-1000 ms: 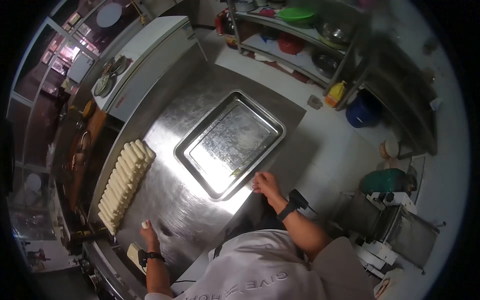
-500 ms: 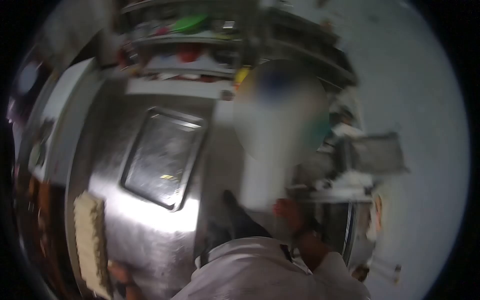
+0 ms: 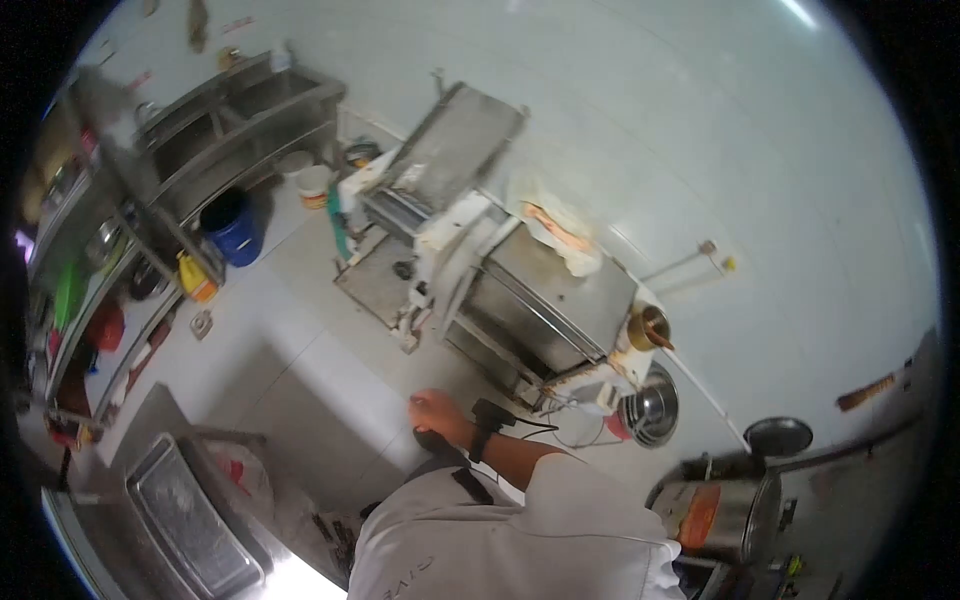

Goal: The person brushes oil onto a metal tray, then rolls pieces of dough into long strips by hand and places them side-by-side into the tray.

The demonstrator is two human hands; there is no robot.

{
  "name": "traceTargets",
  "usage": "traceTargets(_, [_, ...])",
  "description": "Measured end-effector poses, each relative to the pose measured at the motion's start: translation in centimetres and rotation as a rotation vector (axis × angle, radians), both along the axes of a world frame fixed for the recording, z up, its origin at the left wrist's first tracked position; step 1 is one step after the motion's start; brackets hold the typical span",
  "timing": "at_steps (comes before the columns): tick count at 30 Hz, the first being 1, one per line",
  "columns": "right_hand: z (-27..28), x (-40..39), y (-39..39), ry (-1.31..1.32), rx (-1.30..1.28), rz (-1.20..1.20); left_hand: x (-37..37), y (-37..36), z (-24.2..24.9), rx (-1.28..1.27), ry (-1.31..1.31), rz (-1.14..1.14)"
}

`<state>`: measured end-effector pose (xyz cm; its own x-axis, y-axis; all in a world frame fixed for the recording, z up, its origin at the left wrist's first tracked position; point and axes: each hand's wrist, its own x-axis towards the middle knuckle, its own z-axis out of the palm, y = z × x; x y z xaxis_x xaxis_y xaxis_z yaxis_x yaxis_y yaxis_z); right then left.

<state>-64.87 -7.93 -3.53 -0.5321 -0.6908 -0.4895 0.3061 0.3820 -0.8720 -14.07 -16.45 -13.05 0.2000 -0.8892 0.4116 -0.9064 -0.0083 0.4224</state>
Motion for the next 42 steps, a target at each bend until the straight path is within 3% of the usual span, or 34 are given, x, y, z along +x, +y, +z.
traceTargets(1, [-0.2, -1.3, 1.2, -0.006, -0.002, -0.041, -2.1, -0.2, 0.2, 0.032, 0.012, -0.047])
traceTargets(3, [-0.5, -4.6, 3.5, -0.264, -0.024, -0.4, -6.0, -0.8, 0.7, 0.087, 0.021, -0.133])
traceTargets(5, [-4.9, -10.1, 8.9, -0.624, -0.867, -0.374, -9.1, -1.1, 1.4, 0.13, 0.016, -0.188])
traceTargets(7, [0.0, -14.1, 13.1, 0.326, 0.214, -0.752, -11.6, -1.6, 1.4, 0.163, 0.003, -0.235])
traceTargets(9, [0.8, -18.7, 19.7, 0.351, -0.006, -1.036, -13.7, -1.7, 1.7, 0.19, -0.011, -0.268])
traceTargets(10, [2.1, -20.6, 22.6, 0.428, 0.103, -1.149, -14.5, -1.8, 1.8, 0.203, -0.016, -0.275])
traceTargets(12, [-1.3, -25.8, 30.2, 0.454, 0.03, -1.433, -16.0, -1.9, 1.9, 0.227, -0.034, -0.284])
traceTargets(14, [2.3, -27.8, 32.4, 0.304, 0.0, -1.703, -16.9, -2.2, 1.9, 0.245, -0.061, -0.29])
traceTargets(17, [2.0, -31.6, 35.5, 0.239, -0.017, -1.917, -17.6, -2.3, 2.1, 0.271, -0.083, -0.285])
traceTargets(23, [-0.5, -34.0, 38.8, 0.107, 0.045, -1.973, -15.7, -2.5, 2.3, 0.317, -0.128, -0.253])
traceTargets(24, [-0.1, -34.1, 39.1, 0.096, 0.046, -1.961, -15.1, -2.3, 2.6, 0.322, -0.135, -0.241])
traceTargets(25, [0.4, -34.2, 39.8, 0.259, 0.94, -1.397, -13.8, -2.4, 2.3, 0.32, -0.141, -0.232])
traceTargets(26, [0.9, -34.5, 40.1, 0.404, 1.646, -0.605, -11.6, -2.5, 2.7, 0.312, -0.175, -0.223])
traceTargets(27, [-4.7, -35.0, 44.9, 0.658, 1.882, -0.23, -8.3, -2.2, 3.1, 0.284, -0.251, -0.208])
traceTargets(28, [-12.7, -35.8, 51.1, 0.939, 1.878, -0.083, -3.2, -1.9, 3.7, 0.205, -0.481, -0.259])
traceTargets(29, [-7.7, -34.0, 54.2, 1.398, 1.455, -0.072, 1.8, -1.3, 4.5, 0.117, -0.757, -0.285])
traceTargets(30, [-5.8, -35.3, 52.6, 1.261, 1.458, -0.088, 5.7, 0.0, 6.3, 0.099, -0.913, -0.235])
traceTargets(31, [-5.7, -35.9, 51.6, 1.237, 1.476, -0.103, 7.2, 1.5, 6.4, 0.329, -0.357, -0.048])
traceTargets(32, [-5.7, -37.0, 50.6, 1.242, 1.471, -0.165, 6.8, 3.4, 7.8, 0.37, 0.173, 0.23])
traceTargets(33, [-5.3, -37.9, 49.5, 1.229, 1.429, -0.311, 9.7, 1.1, 6.1, 0.525, -0.21, 0.467])
traceTargets(34, [-5.9, -39.1, 48.9, 1.167, 1.302, -0.557, 2.5, 1.7, 9.0, 0.253, 0.147, 0.579])
traceTargets(35, [-5.9, -39.4, 46.9, 1.074, 1.075, -0.847, 2.5, 1.3, 8.4, 0.179, 0.291, 0.623])
traceTargets(36, [-6.0, -38.8, 45.5, 1.06, 0.979, -0.942, 1.3, 0.8, 8.8, 0.096, 0.28, 0.573])
traceTargets(37, [-6.0, -41.6, 46.2, 1.549, 1.521, -0.264, 1.3, 0.4, 9.1, 0.055, 0.361, 0.611])
traceTargets(38, [-5.9, -42.4, 42.9, 1.58, 1.485, -0.251, 1.3, -0.3, 9.0, 0.012, 0.443, 0.637])
traceTargets(40, [-4.9, -40.1, 36.6, 1.539, 1.129, -0.247, 0.4, -1.4, 9.9, 0.038, 0.559, 0.681])
traceTargets(42, [-1.4, -33.6, 28.0, 1.677, 0.982, -0.084, 1.3, -2.1, 8.8, 0.073, 0.783, 0.711])
